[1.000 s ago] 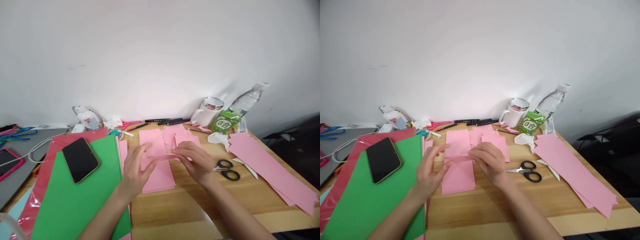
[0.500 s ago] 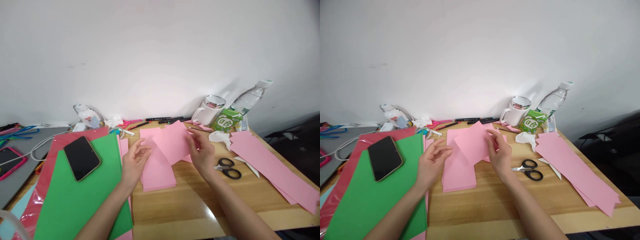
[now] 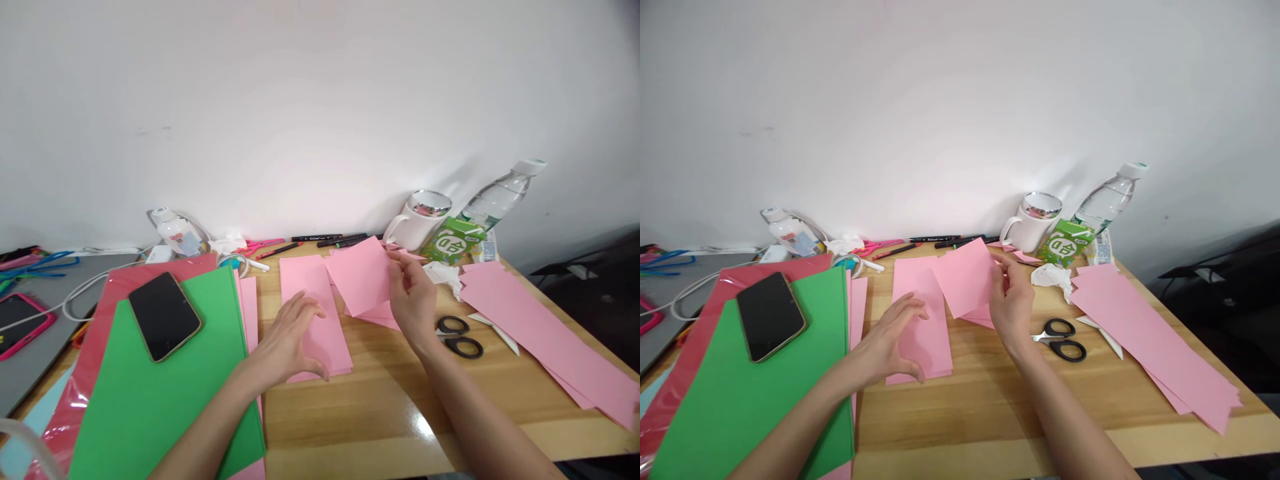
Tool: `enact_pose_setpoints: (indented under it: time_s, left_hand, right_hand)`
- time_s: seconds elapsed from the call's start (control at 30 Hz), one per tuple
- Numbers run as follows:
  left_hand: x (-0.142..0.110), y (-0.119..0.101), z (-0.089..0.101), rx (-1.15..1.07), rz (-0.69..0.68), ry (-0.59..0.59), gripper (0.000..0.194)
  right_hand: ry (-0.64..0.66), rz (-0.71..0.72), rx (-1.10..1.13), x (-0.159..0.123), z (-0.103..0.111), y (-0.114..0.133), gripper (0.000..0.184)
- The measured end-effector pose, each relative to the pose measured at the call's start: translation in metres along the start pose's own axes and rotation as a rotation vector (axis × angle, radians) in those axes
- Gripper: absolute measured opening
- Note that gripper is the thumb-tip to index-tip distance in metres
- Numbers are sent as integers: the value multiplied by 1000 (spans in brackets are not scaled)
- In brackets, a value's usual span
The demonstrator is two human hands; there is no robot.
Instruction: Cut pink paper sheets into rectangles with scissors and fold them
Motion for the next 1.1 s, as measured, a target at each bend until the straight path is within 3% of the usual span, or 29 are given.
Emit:
enact_pose_setpoints:
  time_s: [0.63,0.83,1.1]
  left_hand:
    - [-3,-7,-2,64,-55,77,50]
    - [-3,-5,-4,56,-63,81,57]
    - [-3,0,-3,22,-46,102,39]
  right_hand:
    - [19,-1,-41,-1,-1,0,34]
    - [41,0,-33,-3,-4,-5,36]
    - [98,12,-114,-1,-11,-10,34]
Point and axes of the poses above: each hand's wrist, its own x-axis towards the middle knuckle, its own z-axis out of the back of the hand, y = z × x, the point moved 6 cm from there along x, towards the middle knuckle, and after that the axes turned 11 degrees about -y, right-handed, at the moved point
